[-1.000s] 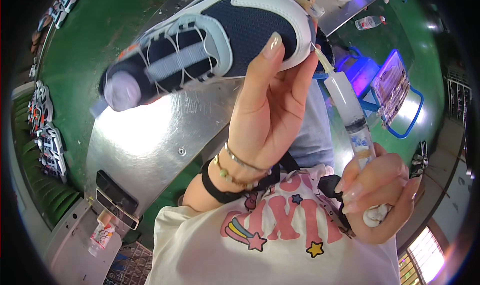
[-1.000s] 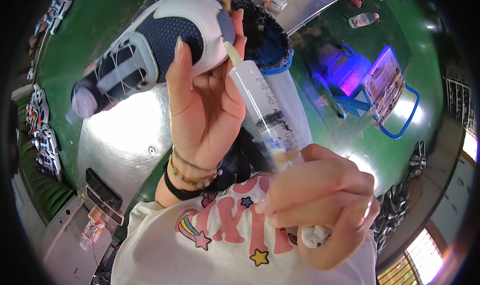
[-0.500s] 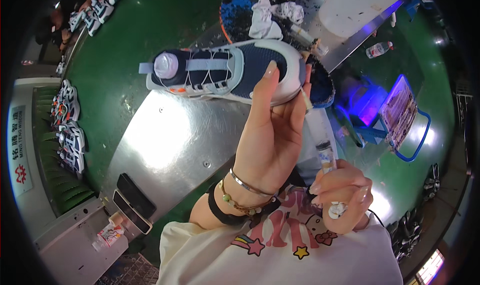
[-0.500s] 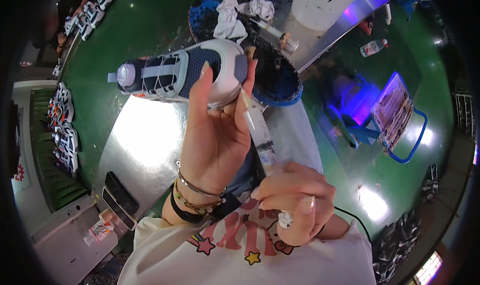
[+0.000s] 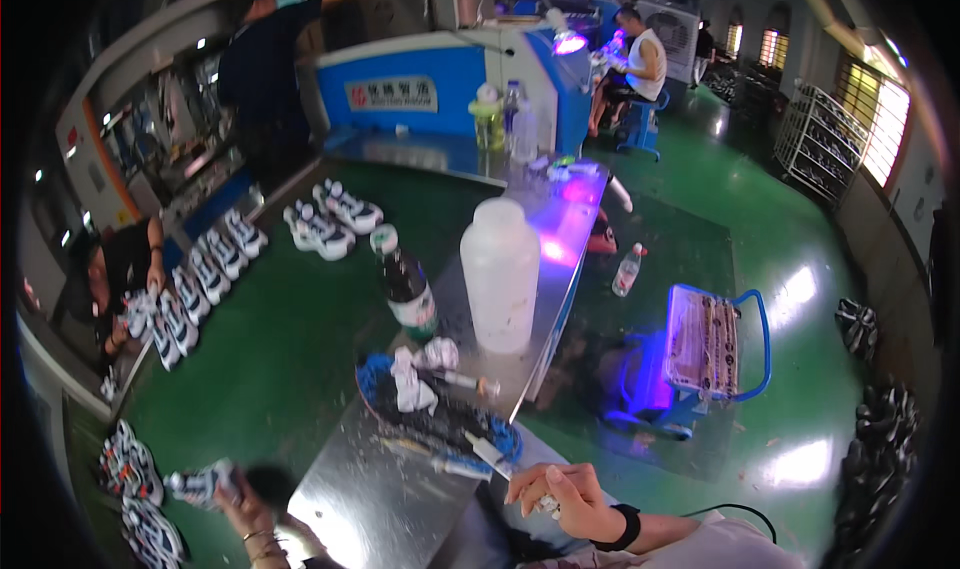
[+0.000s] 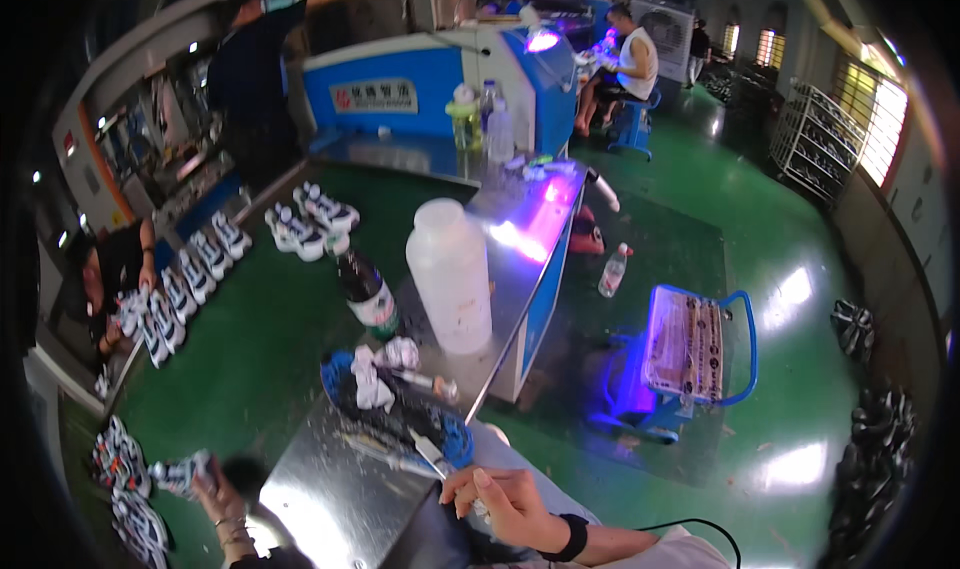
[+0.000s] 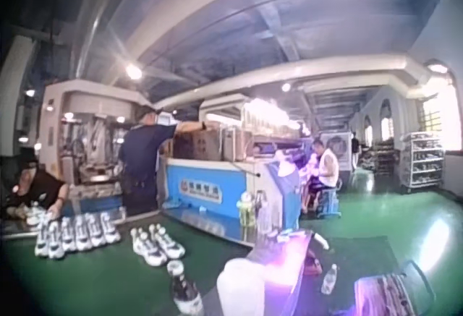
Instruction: Applying glue to the edges of sneakers using a syringe for assembly.
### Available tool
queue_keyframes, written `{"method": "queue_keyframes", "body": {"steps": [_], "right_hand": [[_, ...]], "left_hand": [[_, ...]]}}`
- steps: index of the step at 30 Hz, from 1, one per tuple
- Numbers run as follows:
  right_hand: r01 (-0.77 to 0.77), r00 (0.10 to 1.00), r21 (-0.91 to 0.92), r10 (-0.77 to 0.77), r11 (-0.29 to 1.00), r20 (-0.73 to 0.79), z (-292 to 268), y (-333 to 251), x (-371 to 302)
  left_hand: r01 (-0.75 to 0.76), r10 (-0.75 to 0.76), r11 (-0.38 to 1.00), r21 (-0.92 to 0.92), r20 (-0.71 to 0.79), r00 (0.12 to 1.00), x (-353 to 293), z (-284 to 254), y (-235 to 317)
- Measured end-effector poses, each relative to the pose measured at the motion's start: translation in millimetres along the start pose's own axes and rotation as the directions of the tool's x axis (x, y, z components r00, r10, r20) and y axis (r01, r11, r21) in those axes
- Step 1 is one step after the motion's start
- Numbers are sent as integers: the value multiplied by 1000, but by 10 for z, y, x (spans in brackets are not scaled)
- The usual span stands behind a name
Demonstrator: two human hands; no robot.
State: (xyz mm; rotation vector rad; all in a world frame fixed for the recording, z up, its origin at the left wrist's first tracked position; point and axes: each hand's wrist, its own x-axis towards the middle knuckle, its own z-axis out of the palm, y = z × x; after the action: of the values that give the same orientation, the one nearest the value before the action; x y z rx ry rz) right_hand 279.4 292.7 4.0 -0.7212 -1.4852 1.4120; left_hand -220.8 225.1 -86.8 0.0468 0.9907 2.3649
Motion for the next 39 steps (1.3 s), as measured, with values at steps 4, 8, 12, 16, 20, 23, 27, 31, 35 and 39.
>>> {"method": "queue_keyframes", "body": {"steps": [4,8,12,16,20,23,27,31,35,39], "right_hand": [[-63,997,156,68,986,-23,-109,87,72],[-229,971,273,239,934,-3,-214,170,197],[-390,915,274,403,879,11,-356,291,446],[-505,863,157,496,849,95,-461,237,617],[-425,897,56,429,904,-105,-473,74,600],[-530,823,174,553,830,-129,-445,85,761],[-531,805,272,578,802,-132,-502,152,837],[-512,839,170,533,842,-110,-581,71,744],[-336,928,279,366,900,-63,-523,-34,665],[-470,869,248,493,847,-36,-585,-178,498]], "left_hand": [[-11,116,832,555,-155,981,1654,-2188,1275],[-24,60,904,428,-71,996,2118,-1821,1356],[-105,-44,755,648,209,977,1859,-189,-174],[134,-286,903,409,336,898,1776,1493,-1098],[511,-659,712,482,207,724,1747,2705,-2499],[630,-726,663,404,142,673,1904,3172,-3214],[492,-505,841,226,-2,863,2372,3487,-3650],[270,-281,922,278,-2,960,2664,3481,-3503],[248,-337,933,261,393,856,2763,2876,-2733],[240,-467,832,501,396,791,1361,2418,-1983]]}}
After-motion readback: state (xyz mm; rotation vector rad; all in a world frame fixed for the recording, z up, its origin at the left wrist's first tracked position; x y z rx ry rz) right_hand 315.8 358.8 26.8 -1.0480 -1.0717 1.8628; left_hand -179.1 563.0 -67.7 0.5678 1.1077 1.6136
